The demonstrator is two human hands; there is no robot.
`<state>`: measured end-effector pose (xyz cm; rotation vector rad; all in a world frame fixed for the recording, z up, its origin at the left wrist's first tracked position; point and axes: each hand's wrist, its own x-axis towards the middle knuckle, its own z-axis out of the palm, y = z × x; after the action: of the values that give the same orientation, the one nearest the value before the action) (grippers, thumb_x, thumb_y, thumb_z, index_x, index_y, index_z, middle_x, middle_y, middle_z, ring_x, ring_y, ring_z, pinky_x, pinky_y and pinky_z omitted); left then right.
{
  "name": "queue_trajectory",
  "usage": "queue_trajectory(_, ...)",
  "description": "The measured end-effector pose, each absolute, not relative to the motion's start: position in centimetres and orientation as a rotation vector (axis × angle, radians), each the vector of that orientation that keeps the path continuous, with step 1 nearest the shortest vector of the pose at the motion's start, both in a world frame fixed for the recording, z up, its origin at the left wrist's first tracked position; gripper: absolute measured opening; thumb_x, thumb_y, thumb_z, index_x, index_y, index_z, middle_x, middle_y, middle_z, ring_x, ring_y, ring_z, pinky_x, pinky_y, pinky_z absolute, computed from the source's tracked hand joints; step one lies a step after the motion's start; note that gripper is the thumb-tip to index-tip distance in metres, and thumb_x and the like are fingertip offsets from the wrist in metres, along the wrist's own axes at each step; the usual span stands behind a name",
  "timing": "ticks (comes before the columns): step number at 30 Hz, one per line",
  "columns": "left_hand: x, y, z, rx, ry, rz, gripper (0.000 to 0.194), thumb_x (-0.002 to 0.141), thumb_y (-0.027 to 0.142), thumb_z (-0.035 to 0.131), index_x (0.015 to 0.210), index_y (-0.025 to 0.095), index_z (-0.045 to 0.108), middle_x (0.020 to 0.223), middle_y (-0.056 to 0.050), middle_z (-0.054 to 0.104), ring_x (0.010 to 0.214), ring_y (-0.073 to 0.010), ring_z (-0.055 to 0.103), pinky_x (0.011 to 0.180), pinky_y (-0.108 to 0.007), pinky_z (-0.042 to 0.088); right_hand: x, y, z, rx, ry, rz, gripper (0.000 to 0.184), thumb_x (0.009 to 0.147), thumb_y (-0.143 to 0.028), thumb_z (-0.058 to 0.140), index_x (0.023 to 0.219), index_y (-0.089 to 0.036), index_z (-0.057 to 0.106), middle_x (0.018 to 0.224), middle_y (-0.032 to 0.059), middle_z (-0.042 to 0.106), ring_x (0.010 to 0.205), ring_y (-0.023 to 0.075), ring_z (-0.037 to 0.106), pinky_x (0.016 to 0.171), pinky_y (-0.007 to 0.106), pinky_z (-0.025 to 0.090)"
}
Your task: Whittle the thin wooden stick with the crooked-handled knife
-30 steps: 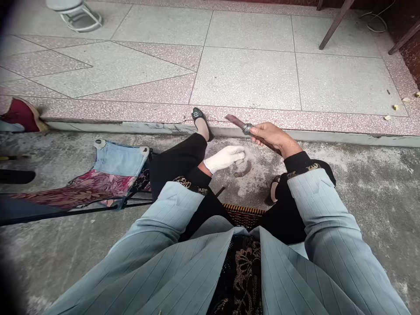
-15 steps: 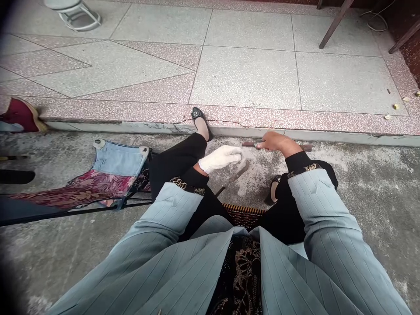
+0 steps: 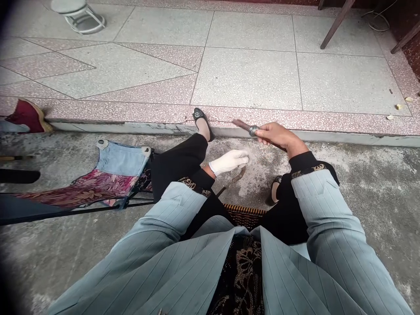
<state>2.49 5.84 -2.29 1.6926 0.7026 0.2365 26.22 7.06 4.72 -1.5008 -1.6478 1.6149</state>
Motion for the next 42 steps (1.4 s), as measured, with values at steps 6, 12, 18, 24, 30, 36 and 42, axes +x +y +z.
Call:
queue_trajectory(6, 2.4, 5.7, -0.9, 1.896, 0.622, 0.168, 0.030, 0.091, 0.039, 0.048, 0.086, 0.016, 0.067, 0.068, 0.001, 0.057, 0.058, -0.0097, 0.048, 0.058, -0.022, 0.036, 25.1, 7.7, 3.2, -2.057, -1.983, 1.362, 0.038, 0.083, -0.052, 0.066, 0.068, -0.018, 0.060, 0.065, 0.0046, 0.062, 0.060, 0.0155, 0.055, 0.061, 0.030, 0.038)
queue_trajectory(12, 1.5, 6.6, -0.2, 1.829, 0.724, 0.282, 0.026, 0.087, 0.035, 0.050, 0.087, 0.014, 0.067, 0.077, 0.000, 0.064, 0.068, -0.0116, 0.055, 0.067, -0.023, 0.042, 25.4, 7.2, 3.4, -1.542, -2.367, 2.117, 0.037, 0.081, -0.052, 0.067, 0.070, -0.017, 0.065, 0.063, 0.0012, 0.062, 0.056, 0.0123, 0.051, 0.058, 0.028, 0.039)
queue_trajectory(18, 2.1, 6.8, -2.5, 1.551, 0.695, 0.393, 0.030, 0.088, 0.041, 0.052, 0.090, 0.013, 0.063, 0.071, -0.001, 0.059, 0.059, -0.0096, 0.049, 0.058, -0.022, 0.039, 25.9, 6.5, 4.9, -1.188, -1.913, 2.055, 0.039, 0.080, -0.054, 0.069, 0.081, -0.016, 0.066, 0.070, -0.0009, 0.062, 0.058, 0.0091, 0.049, 0.058, 0.025, 0.038)
queue_trajectory(24, 2.6, 6.0, -3.0, 1.718, 0.702, 0.289, 0.032, 0.093, 0.042, 0.046, 0.090, 0.015, 0.063, 0.069, 0.002, 0.053, 0.055, -0.0084, 0.043, 0.054, -0.022, 0.034, 25.4, 7.1, 3.7, -1.443, -1.289, 1.611, 0.043, 0.076, -0.057, 0.073, 0.072, -0.017, 0.059, 0.067, 0.0030, 0.061, 0.056, 0.0104, 0.049, 0.056, 0.025, 0.039)
queue_trajectory(30, 2.5, 6.0, -2.1, 1.963, 0.576, 0.214, 0.034, 0.094, 0.039, 0.044, 0.092, 0.016, 0.068, 0.081, 0.000, 0.061, 0.071, -0.0112, 0.052, 0.069, -0.023, 0.038, 24.4, 7.8, 2.7, -2.030, -1.801, 1.229, 0.037, 0.087, -0.050, 0.065, 0.071, -0.017, 0.062, 0.064, 0.0046, 0.062, 0.057, 0.0130, 0.053, 0.056, 0.028, 0.038)
queue_trajectory(36, 1.8, 6.1, -1.1, 1.898, 0.657, 0.211, 0.030, 0.090, 0.038, 0.051, 0.090, 0.014, 0.070, 0.075, -0.001, 0.062, 0.068, -0.0120, 0.052, 0.066, -0.024, 0.038, 24.8, 7.3, 3.2, -2.050, -2.356, 1.583, 0.038, 0.089, -0.041, 0.063, 0.060, -0.016, 0.061, 0.062, 0.0065, 0.065, 0.054, 0.0132, 0.053, 0.058, 0.031, 0.040)
queue_trajectory(42, 1.5, 6.6, -1.1, 1.698, 0.754, 0.359, 0.030, 0.088, 0.039, 0.056, 0.096, 0.012, 0.067, 0.069, -0.001, 0.060, 0.060, -0.0103, 0.049, 0.060, -0.023, 0.038, 26.0, 6.5, 4.7, -1.111, -2.128, 2.289, 0.039, 0.080, -0.052, 0.071, 0.074, -0.014, 0.068, 0.063, -0.0006, 0.061, 0.054, 0.0082, 0.049, 0.055, 0.025, 0.038)
